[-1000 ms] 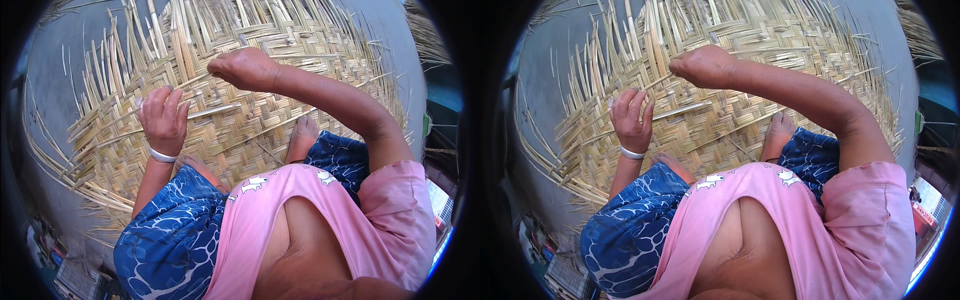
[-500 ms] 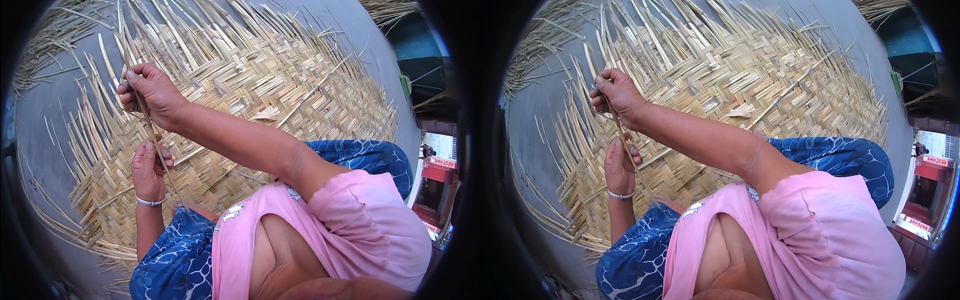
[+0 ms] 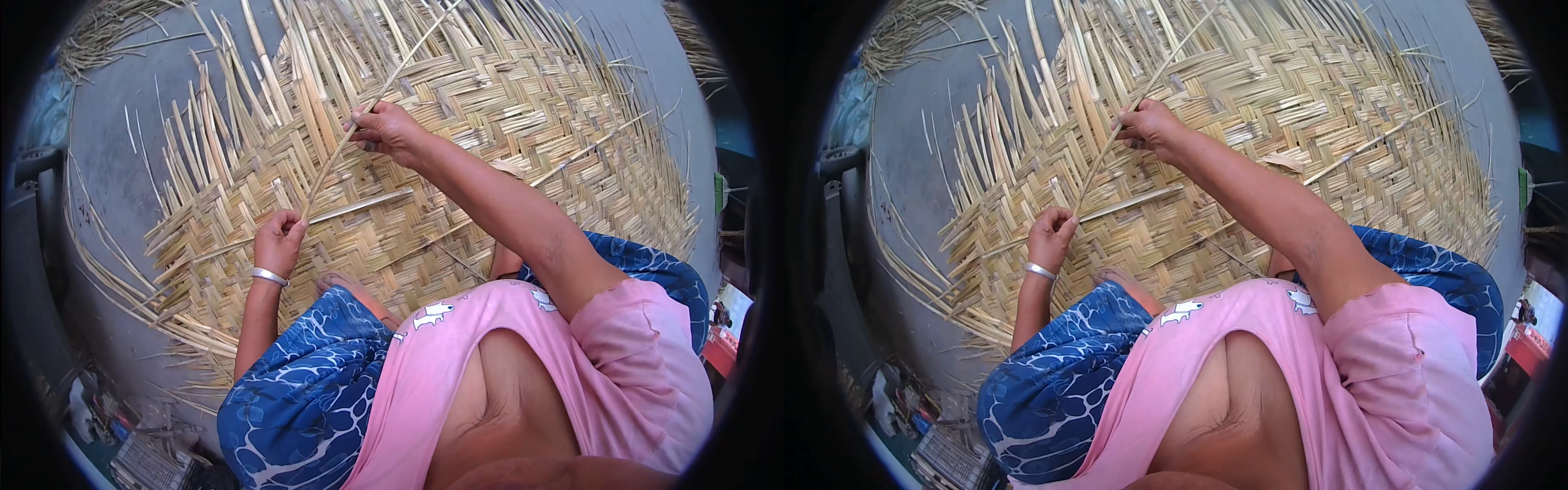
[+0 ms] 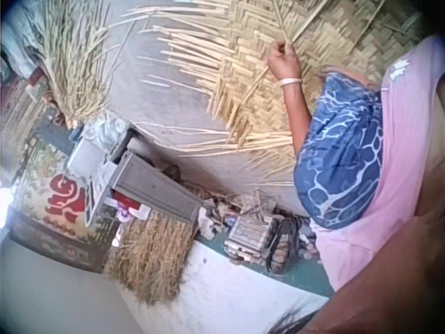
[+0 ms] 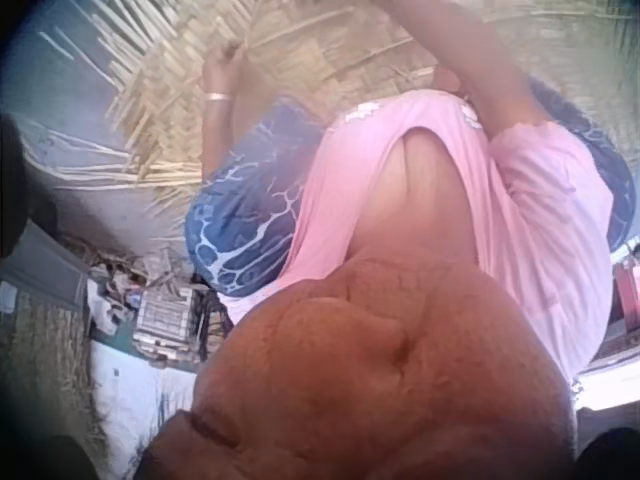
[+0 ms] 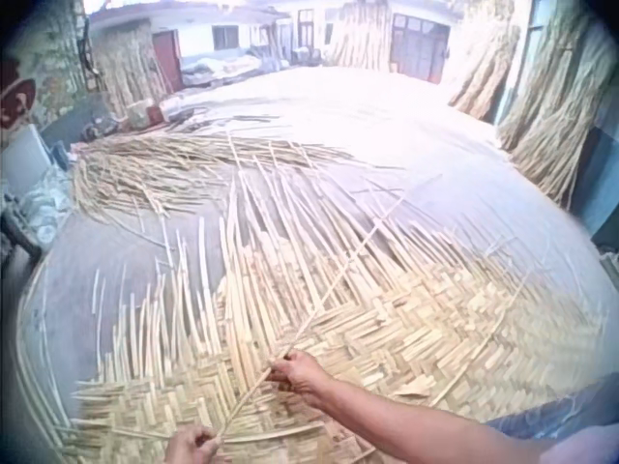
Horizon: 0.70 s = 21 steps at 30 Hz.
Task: The person weaves a mat by hand using dried palm leaves, interlacing strips in a consistent pattern while sitting on the floor. The hands repeatedly pick up, align, and press down the leaf strips to form the woven structure.
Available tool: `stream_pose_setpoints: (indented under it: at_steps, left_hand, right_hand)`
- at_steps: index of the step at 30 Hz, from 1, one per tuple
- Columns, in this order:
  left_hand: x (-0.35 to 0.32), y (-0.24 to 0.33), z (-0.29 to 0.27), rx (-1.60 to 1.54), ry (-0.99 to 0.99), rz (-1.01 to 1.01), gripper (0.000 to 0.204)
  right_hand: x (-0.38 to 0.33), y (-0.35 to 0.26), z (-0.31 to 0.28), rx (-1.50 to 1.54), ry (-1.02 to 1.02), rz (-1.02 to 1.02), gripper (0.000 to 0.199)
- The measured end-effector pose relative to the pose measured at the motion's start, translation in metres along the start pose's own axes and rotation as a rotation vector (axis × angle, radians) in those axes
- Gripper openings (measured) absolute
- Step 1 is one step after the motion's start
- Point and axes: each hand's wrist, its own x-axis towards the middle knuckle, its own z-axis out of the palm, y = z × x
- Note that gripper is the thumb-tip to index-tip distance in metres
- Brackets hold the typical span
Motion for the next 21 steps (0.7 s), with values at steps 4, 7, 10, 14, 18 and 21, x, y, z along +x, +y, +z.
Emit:
stream_pose_setpoints:
  at_steps: [4, 7, 10, 14, 18, 21]
  left_hand:
    - [0.004, -0.003, 0.005, -0.269, -0.053, -0.127, 0.014]
    - [0.009, 0.015, 0.014, -0.347, -0.032, -0.114, 0.015]
    - [0.012, 0.017, 0.017, -0.381, -0.022, -0.113, 0.015]
    - [0.010, 0.010, 0.019, -0.329, 0.033, -0.061, 0.015]
    - [0.011, 0.010, 0.019, -0.321, -0.055, -0.081, 0.014]
    - [0.007, 0.016, 0.008, -0.469, -0.195, -0.265, 0.016]
  right_hand:
    - [-0.008, -0.006, 0.003, -0.181, -0.075, 0.002, 0.017]
    - [-0.012, 0.001, 0.011, -0.183, -0.129, -0.022, 0.018]
    - [-0.015, 0.003, 0.016, -0.179, -0.143, 0.004, 0.016]
    - [-0.023, 0.014, 0.024, -0.216, -0.225, 0.115, 0.016]
    - [-0.027, 0.041, 0.027, -0.162, -0.342, 0.179, 0.013]
    - [-0.024, 0.042, 0.025, -0.217, -0.375, 0.182, 0.012]
